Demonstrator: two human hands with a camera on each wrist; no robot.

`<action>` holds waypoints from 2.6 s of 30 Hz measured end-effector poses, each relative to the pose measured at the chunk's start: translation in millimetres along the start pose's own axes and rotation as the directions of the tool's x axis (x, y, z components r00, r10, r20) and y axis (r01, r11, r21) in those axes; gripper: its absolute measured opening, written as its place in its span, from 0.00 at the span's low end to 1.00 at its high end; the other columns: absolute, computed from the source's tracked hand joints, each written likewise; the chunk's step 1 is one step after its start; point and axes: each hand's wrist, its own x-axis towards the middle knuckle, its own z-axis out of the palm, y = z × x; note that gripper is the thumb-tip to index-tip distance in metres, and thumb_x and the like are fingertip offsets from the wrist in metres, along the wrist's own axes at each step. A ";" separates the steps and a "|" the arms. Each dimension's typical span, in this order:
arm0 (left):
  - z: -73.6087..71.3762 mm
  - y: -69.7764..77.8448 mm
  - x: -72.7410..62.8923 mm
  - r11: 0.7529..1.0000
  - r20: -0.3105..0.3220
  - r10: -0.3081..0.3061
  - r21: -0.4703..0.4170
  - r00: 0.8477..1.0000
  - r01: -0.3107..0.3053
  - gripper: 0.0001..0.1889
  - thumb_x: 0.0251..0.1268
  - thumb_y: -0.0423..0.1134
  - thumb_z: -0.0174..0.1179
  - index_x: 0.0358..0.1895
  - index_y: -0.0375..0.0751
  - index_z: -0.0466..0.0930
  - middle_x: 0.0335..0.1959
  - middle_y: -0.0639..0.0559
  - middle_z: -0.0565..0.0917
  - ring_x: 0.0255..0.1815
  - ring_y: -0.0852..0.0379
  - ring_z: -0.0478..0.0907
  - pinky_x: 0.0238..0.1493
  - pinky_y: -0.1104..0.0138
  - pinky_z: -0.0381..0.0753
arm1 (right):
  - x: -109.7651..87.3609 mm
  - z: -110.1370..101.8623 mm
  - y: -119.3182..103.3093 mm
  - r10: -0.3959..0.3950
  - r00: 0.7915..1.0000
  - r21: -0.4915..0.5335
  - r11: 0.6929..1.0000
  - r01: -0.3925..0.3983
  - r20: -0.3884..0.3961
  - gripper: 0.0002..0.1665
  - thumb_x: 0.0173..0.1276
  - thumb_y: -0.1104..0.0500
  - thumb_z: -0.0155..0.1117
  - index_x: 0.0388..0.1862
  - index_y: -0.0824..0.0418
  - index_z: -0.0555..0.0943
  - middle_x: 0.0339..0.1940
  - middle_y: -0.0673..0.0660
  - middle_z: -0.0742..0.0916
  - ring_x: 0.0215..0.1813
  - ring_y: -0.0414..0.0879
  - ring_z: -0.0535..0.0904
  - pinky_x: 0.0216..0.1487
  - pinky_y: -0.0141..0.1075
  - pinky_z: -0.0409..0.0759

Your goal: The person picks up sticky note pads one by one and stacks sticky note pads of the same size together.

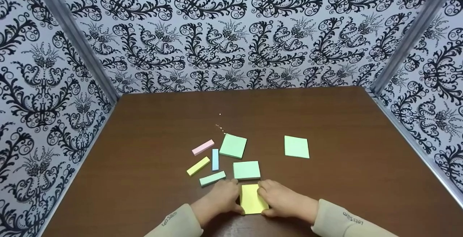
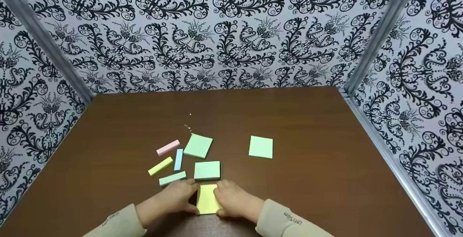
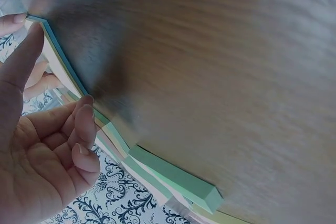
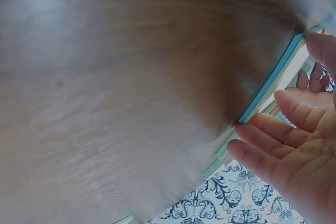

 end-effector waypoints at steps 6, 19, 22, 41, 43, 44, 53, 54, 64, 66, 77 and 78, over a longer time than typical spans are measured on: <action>-1.5 0.8 1.4 1.000 0.005 0.001 0.020 1.000 -0.001 0.27 0.35 0.67 0.65 0.23 0.45 0.76 0.23 0.55 0.71 0.24 0.59 0.73 0.28 0.67 0.74 | -5.1 -1.2 -0.2 0.055 0.998 0.142 0.988 -0.054 -0.007 0.26 0.58 0.49 0.64 0.46 0.67 0.73 0.54 0.65 0.75 0.57 0.56 0.71 0.56 0.44 0.71; 0.2 -0.3 0.9 0.999 0.010 0.010 0.045 1.000 -0.011 0.29 0.36 0.69 0.63 0.26 0.46 0.74 0.24 0.55 0.71 0.25 0.60 0.73 0.29 0.66 0.73 | -37.7 -27.8 119.1 0.362 0.928 0.282 0.902 -0.326 -0.087 0.14 0.54 0.61 0.62 0.39 0.67 0.79 0.38 0.57 0.82 0.40 0.50 0.77 0.41 0.43 0.73; 0.3 -0.5 0.8 0.999 0.008 0.010 0.050 1.000 -0.010 0.29 0.36 0.69 0.63 0.26 0.46 0.74 0.24 0.55 0.70 0.24 0.60 0.72 0.29 0.66 0.73 | -47.6 -26.6 145.5 0.450 0.892 0.318 0.853 -0.414 -0.047 0.28 0.56 0.62 0.63 0.54 0.75 0.71 0.53 0.69 0.77 0.54 0.61 0.73 0.52 0.52 0.69; 2.1 -2.0 1.1 0.999 -0.030 0.026 0.031 0.999 -0.025 0.29 0.36 0.68 0.64 0.27 0.45 0.74 0.23 0.56 0.71 0.26 0.60 0.72 0.27 0.67 0.72 | -44.2 -3.5 183.4 0.465 0.883 0.351 0.817 -0.457 0.066 0.42 0.61 0.48 0.62 0.61 0.76 0.63 0.63 0.75 0.65 0.64 0.68 0.60 0.59 0.57 0.62; 2.2 -1.8 1.3 0.999 -0.027 0.026 0.028 0.999 -0.025 0.29 0.37 0.68 0.64 0.28 0.45 0.74 0.23 0.56 0.71 0.25 0.60 0.72 0.27 0.67 0.72 | -44.5 -2.6 183.0 0.459 0.887 0.339 0.828 -0.448 0.050 0.40 0.60 0.48 0.63 0.60 0.77 0.65 0.62 0.75 0.66 0.63 0.67 0.62 0.58 0.57 0.63; 2.2 -1.8 1.5 0.999 -0.025 0.025 0.027 0.999 -0.024 0.29 0.37 0.68 0.64 0.28 0.45 0.74 0.23 0.56 0.71 0.25 0.60 0.72 0.27 0.67 0.71 | -44.6 -2.3 182.4 0.461 0.886 0.336 0.828 -0.448 0.045 0.40 0.60 0.48 0.63 0.59 0.76 0.66 0.61 0.74 0.67 0.62 0.67 0.62 0.58 0.57 0.63; 2.8 -1.2 1.4 1.000 -0.012 0.008 -0.003 1.000 -0.008 0.29 0.37 0.67 0.64 0.28 0.45 0.74 0.24 0.56 0.70 0.25 0.61 0.71 0.27 0.66 0.71 | -46.4 -3.0 171.7 0.479 0.878 0.317 0.829 -0.460 0.021 0.44 0.56 0.45 0.64 0.59 0.76 0.65 0.60 0.72 0.69 0.62 0.65 0.62 0.58 0.56 0.63; 2.9 -1.0 1.3 1.000 -0.011 0.008 -0.007 1.000 -0.008 0.29 0.37 0.67 0.64 0.28 0.45 0.74 0.24 0.56 0.70 0.25 0.60 0.71 0.28 0.66 0.71 | -46.8 -4.2 169.2 0.480 0.877 0.320 0.828 -0.461 0.021 0.44 0.56 0.45 0.64 0.60 0.76 0.65 0.61 0.72 0.69 0.63 0.65 0.61 0.58 0.56 0.62; 2.5 0.6 -0.2 0.999 -0.007 0.001 0.048 1.000 -0.001 0.31 0.37 0.70 0.62 0.30 0.44 0.74 0.24 0.56 0.70 0.25 0.60 0.72 0.29 0.67 0.73 | -48.8 -10.1 135.6 0.392 0.919 0.296 0.883 -0.363 -0.043 0.43 0.55 0.46 0.66 0.59 0.75 0.66 0.60 0.72 0.70 0.62 0.65 0.63 0.57 0.56 0.64; 2.3 1.2 -0.9 0.998 0.002 -0.005 0.059 1.000 0.005 0.32 0.37 0.70 0.62 0.31 0.44 0.75 0.25 0.56 0.70 0.25 0.60 0.73 0.31 0.67 0.75 | -48.8 -9.4 126.3 0.351 0.934 0.282 0.905 -0.319 -0.068 0.42 0.55 0.46 0.66 0.58 0.75 0.67 0.58 0.72 0.71 0.61 0.65 0.65 0.56 0.55 0.66; 4.1 -0.4 -3.6 1.000 0.007 -0.028 -0.012 1.000 0.028 0.31 0.37 0.68 0.64 0.31 0.43 0.72 0.25 0.55 0.68 0.24 0.60 0.70 0.29 0.67 0.73 | -47.6 -9.5 77.4 0.157 0.979 0.223 0.967 -0.125 -0.133 0.40 0.51 0.43 0.66 0.54 0.69 0.72 0.52 0.63 0.75 0.55 0.54 0.70 0.52 0.47 0.72; 4.3 -0.8 -3.7 1.000 0.006 -0.026 -0.014 1.000 0.026 0.31 0.37 0.68 0.64 0.31 0.43 0.71 0.25 0.55 0.68 0.23 0.60 0.69 0.29 0.67 0.72 | -46.8 -9.2 73.2 0.144 0.980 0.218 0.969 -0.113 -0.135 0.40 0.50 0.43 0.66 0.54 0.69 0.72 0.51 0.62 0.75 0.54 0.53 0.70 0.52 0.47 0.72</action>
